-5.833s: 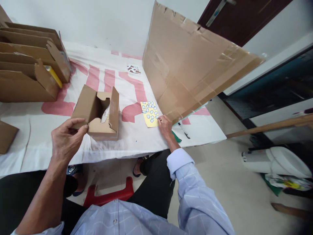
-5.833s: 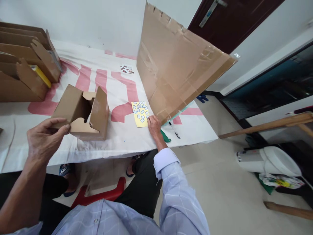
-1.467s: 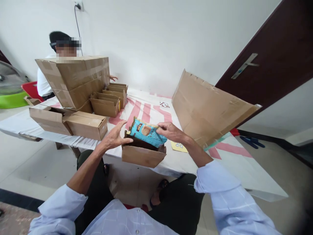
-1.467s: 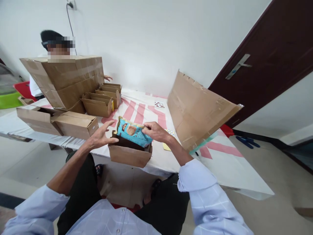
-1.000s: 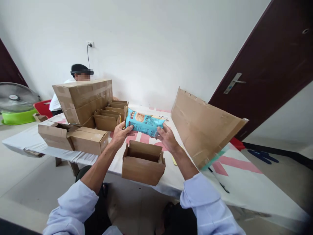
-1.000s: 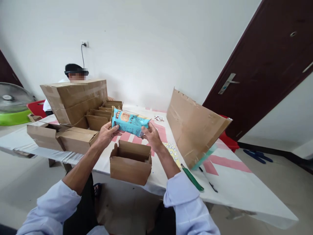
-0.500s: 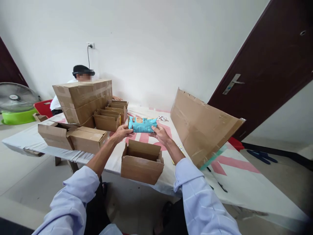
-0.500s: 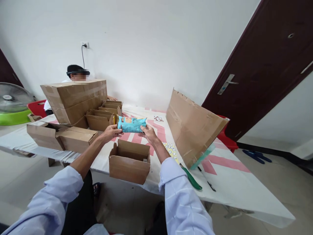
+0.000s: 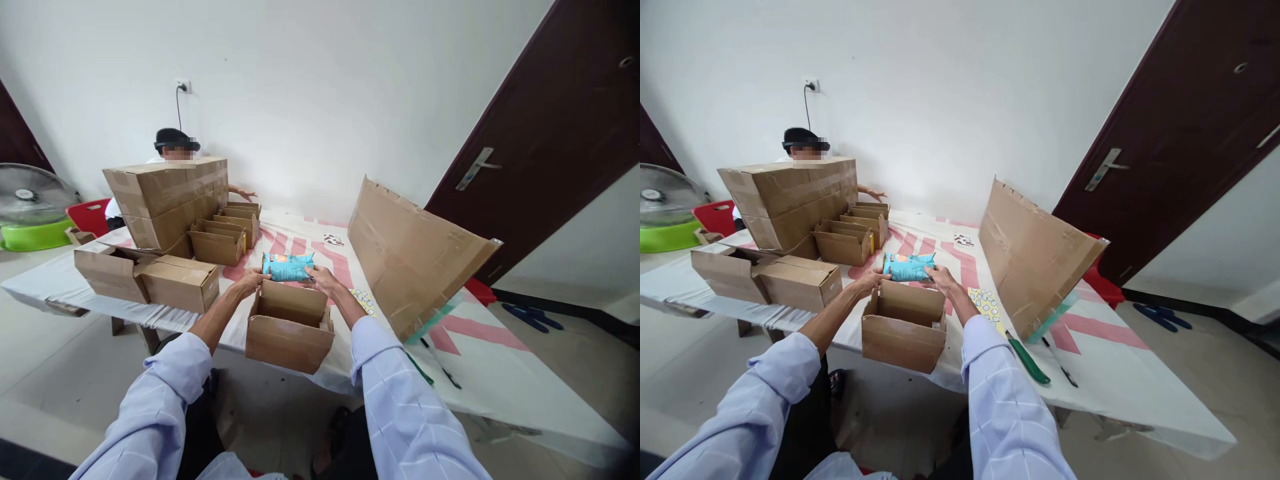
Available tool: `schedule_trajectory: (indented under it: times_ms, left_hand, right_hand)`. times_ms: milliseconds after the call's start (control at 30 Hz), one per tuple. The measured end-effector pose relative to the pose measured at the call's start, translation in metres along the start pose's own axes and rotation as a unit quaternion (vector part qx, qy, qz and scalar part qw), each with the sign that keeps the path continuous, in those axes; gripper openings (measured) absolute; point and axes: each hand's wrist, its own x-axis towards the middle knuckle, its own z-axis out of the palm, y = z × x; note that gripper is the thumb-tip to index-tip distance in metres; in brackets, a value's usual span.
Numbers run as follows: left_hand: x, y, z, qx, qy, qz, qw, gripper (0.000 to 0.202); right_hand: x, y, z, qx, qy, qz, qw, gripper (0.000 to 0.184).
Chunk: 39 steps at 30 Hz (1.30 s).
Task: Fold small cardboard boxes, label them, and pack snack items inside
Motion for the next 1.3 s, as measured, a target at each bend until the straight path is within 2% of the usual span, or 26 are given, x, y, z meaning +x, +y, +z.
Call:
schedule_trajectory:
  times_ms: [100,200,300,433,567,767,967,1300]
  left_hand:
    - [0.002,0.008,0.001,-0.001,-0.001,0.006,1.000,0.027]
    - [0.005,0.024,0.004,-0.005,-0.002,0.025,1.000,0.027]
    - [0.006,0.045,0.009,-0.015,-0.003,0.062,0.998,0.029]
    - [0.001,0.072,0.021,-0.035,-0.014,0.129,0.991,0.037]
    - [-0.010,0.090,0.032,-0.049,-0.027,0.181,0.982,0.043]
    - [-0.027,0.104,0.045,-0.044,-0.052,0.244,0.967,0.048]
    - [-0.035,0.111,0.053,-0.039,-0.069,0.271,0.959,0.048]
    - [-0.047,0.132,0.063,-0.054,-0.101,0.332,0.936,0.048]
  right_hand:
    - [0.001,-0.003,0.000,-0.003,-0.009,-0.006,1.000,0.025]
    - [0.002,-0.013,0.000,0.003,-0.009,-0.035,0.999,0.029]
    - [0.002,-0.027,0.001,0.022,0.006,-0.095,0.995,0.037]
    - [-0.002,-0.048,0.005,0.054,0.038,-0.178,0.982,0.059]
    - [-0.012,-0.063,0.011,0.092,0.063,-0.253,0.961,0.071]
    - [-0.031,-0.080,0.016,0.117,0.079,-0.299,0.944,0.071]
    - [-0.043,-0.087,0.016,0.115,0.092,-0.321,0.936,0.067]
    - [-0.056,-0.106,0.015,0.118,0.057,-0.371,0.919,0.055]
